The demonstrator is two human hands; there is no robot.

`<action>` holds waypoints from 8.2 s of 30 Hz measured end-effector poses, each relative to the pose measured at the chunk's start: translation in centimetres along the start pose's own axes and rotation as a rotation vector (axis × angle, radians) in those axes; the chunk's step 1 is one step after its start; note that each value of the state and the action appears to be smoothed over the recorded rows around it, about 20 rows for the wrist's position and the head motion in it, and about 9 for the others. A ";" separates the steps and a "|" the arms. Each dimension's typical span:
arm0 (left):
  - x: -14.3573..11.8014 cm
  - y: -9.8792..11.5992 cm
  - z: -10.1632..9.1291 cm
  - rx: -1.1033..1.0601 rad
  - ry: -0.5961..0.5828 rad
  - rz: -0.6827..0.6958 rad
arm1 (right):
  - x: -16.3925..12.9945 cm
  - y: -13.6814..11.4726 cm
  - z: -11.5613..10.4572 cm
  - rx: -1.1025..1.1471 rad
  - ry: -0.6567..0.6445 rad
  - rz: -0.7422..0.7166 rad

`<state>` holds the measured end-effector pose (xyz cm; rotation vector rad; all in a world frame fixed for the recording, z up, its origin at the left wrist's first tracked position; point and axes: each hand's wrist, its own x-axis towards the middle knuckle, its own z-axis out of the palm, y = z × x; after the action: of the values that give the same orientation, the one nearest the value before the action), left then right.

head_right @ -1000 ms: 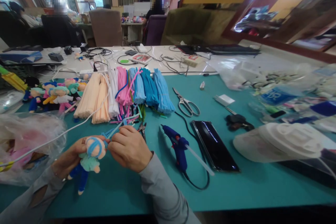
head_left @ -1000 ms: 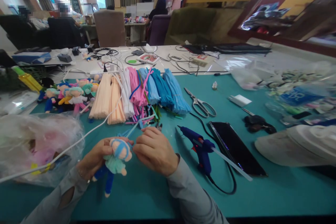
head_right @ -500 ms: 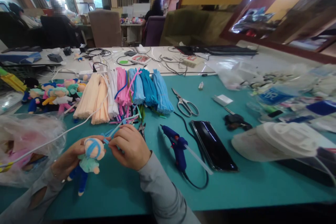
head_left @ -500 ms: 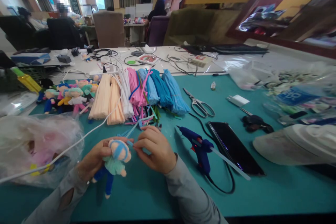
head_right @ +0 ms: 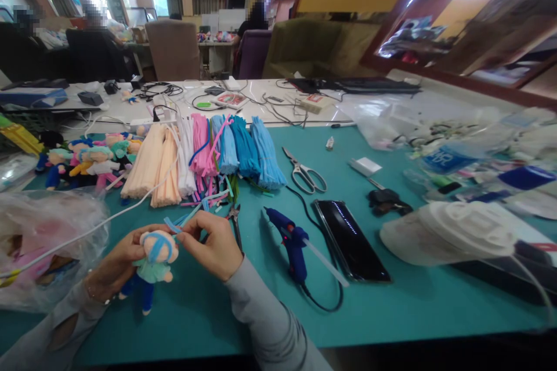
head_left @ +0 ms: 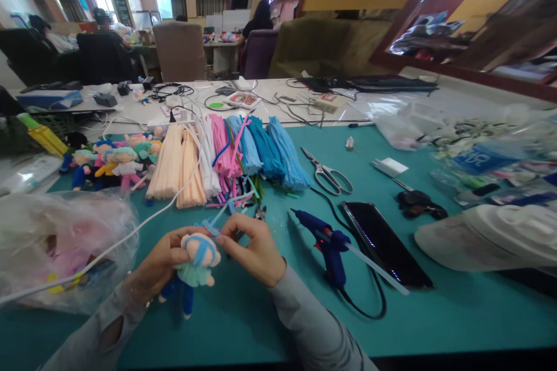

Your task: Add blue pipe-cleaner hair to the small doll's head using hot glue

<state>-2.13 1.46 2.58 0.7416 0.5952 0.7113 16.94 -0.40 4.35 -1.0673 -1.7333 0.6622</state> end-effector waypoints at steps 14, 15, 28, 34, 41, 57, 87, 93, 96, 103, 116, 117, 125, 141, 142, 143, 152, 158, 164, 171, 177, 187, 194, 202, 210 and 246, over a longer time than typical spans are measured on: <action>0.1 0.2 0.0 -0.073 0.026 -0.005 | 0.0 0.4 -0.4 0.086 -0.090 0.081; 0.0 0.2 0.1 -0.084 0.020 -0.006 | 0.1 0.4 -0.4 0.094 -0.095 0.078; 0.0 0.2 0.7 -0.105 0.088 -0.018 | 0.0 0.3 -0.2 0.098 -0.051 0.061; 0.3 -0.2 0.2 -0.058 0.078 0.072 | 0.0 0.3 0.2 0.075 0.049 0.062; 0.6 -0.9 0.6 -0.022 0.160 0.257 | 0.0 0.3 0.0 0.213 0.162 0.202; 0.8 -1.9 0.5 0.523 0.404 0.726 | -0.3 -0.7 1.5 0.512 0.122 0.338; 0.3 -2.0 -0.7 1.017 0.312 1.000 | -0.5 -0.9 1.2 0.382 0.065 0.319; -0.2 -1.8 -0.8 1.057 0.229 0.978 | -0.5 -1.2 1.1 0.368 0.078 0.301; -0.3 -1.7 -1.0 1.063 0.208 0.986 | -0.5 -1.3 1.0 0.328 0.085 0.273; 0.1 -1.1 -0.5 1.189 0.154 1.181 | -0.6 -1.7 1.0 0.254 0.089 0.228; -0.3 -0.3 0.4 1.379 0.152 1.213 | -0.7 -1.6 1.1 0.244 0.078 0.185; -0.3 -0.3 0.4 1.373 0.151 1.206 | -0.7 -1.6 1.1 0.245 0.078 0.180; -0.1 -1.2 -0.3 1.124 0.165 1.066 | -0.7 -1.7 1.0 0.187 0.061 0.154; 0.6 -0.8 1.0 0.272 0.280 0.381 | -0.8 -1.1 0.0 -0.398 0.189 -0.453; 0.6 -1.0 0.9 0.276 0.271 0.387 | -0.8 -1.1 0.1 -0.402 0.190 -0.459; 0.6 -1.1 0.8 0.278 0.259 0.395 | -0.8 -1.2 0.0 -0.405 0.190 -0.463; 0.7 -1.3 0.4 0.275 0.223 0.413 | -0.7 -1.2 -0.1 -0.472 0.159 -0.487; 0.7 -1.2 0.7 0.272 0.231 0.424 | -0.7 -1.1 -0.1 -0.506 0.135 -0.502; 0.6 -1.2 0.8 0.268 0.239 0.430 | -0.8 -1.1 -0.1 -0.536 0.099 -0.517; 0.8 -1.5 0.4 0.276 0.229 0.462 | -0.7 -1.2 0.1 -0.566 0.075 -0.508; 0.8 -1.8 -0.1 0.295 0.195 0.453 | -0.7 -1.4 0.1 -0.596 0.049 -0.511; 1.0 -2.0 -0.3 0.298 0.193 0.453 | -0.6 -1.4 0.3 -0.638 0.037 -0.501; 1.0 -1.8 -0.2 0.332 0.177 0.458 | -0.7 -1.2 0.4 -0.645 0.021 -0.500; 0.8 -1.6 0.0 0.356 0.232 0.453 | -0.9 -1.2 0.8 -0.627 -0.001 -0.493; 0.6 -1.5 0.0 0.330 0.233 0.464 | -0.9 -1.1 0.8 -0.622 0.013 -0.495; 0.5 -0.9 0.6 0.370 0.136 0.592 | -0.7 -0.6 1.2 -0.593 0.146 -0.504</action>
<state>-1.13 1.14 2.15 1.2455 0.6443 1.2223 15.73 -1.20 4.03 -0.9638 -2.0109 -0.2583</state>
